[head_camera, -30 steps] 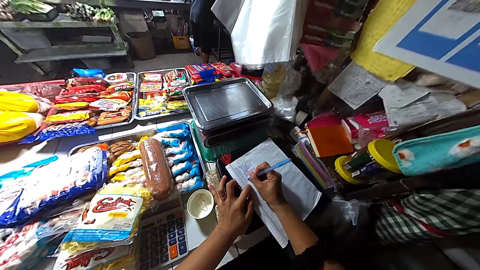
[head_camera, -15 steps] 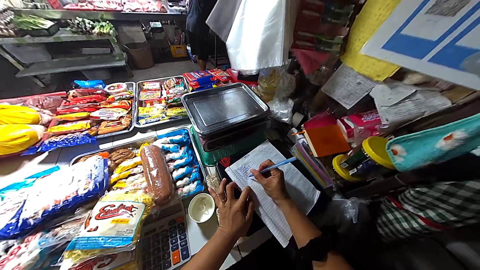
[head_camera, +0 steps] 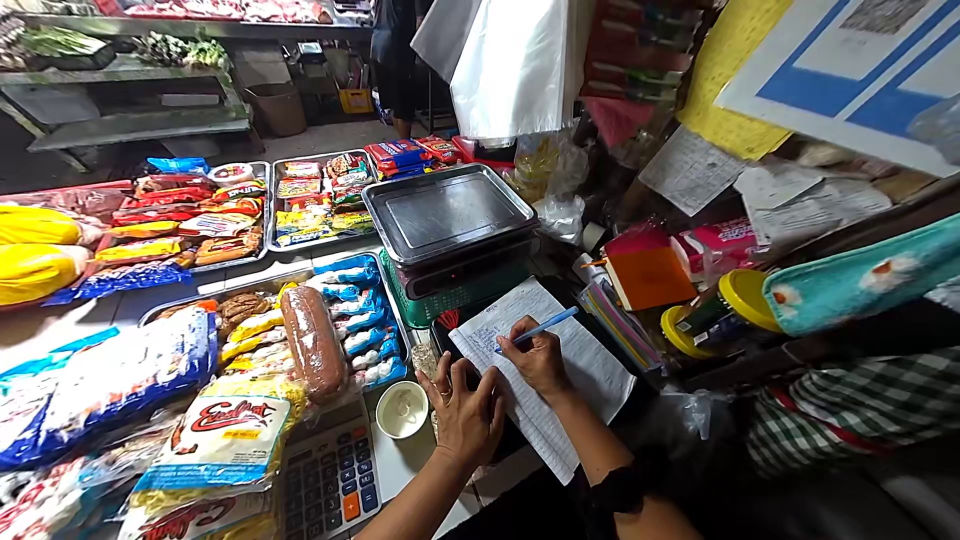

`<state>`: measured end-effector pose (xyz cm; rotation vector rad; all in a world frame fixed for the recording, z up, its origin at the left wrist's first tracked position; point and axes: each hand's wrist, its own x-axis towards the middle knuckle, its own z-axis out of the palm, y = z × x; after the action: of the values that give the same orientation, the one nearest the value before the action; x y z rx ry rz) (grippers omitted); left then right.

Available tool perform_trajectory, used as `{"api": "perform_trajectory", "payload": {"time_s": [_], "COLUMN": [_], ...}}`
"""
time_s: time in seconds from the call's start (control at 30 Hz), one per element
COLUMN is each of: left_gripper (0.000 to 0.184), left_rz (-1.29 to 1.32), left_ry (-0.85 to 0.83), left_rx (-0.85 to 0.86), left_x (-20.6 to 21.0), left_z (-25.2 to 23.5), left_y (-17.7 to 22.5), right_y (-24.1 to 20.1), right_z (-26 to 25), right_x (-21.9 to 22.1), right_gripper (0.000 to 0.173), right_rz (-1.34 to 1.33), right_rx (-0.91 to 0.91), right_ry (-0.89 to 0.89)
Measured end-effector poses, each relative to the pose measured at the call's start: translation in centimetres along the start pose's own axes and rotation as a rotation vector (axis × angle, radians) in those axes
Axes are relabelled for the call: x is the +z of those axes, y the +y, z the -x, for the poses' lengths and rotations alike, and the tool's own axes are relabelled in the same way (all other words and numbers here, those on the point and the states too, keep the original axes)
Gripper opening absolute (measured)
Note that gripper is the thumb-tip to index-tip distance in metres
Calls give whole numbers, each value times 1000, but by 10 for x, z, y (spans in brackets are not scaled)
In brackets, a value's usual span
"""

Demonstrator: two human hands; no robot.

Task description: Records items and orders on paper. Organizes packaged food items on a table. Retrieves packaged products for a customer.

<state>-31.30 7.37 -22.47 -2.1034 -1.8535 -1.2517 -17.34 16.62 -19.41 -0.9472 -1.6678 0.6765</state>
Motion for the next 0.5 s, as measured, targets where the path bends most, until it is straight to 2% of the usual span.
{"api": "perform_trajectory", "payload": {"time_s": [0.5], "left_gripper": [36], "left_rz": [-6], "left_ry": [-3], "left_rx": [-7], "left_x": [0], "left_z": [0], "left_y": [2], "right_y": [0], "right_z": [0], "right_x": [-1], "right_gripper": [13], "right_rz": [3], "right_rx": [7], "right_ry": [19]}}
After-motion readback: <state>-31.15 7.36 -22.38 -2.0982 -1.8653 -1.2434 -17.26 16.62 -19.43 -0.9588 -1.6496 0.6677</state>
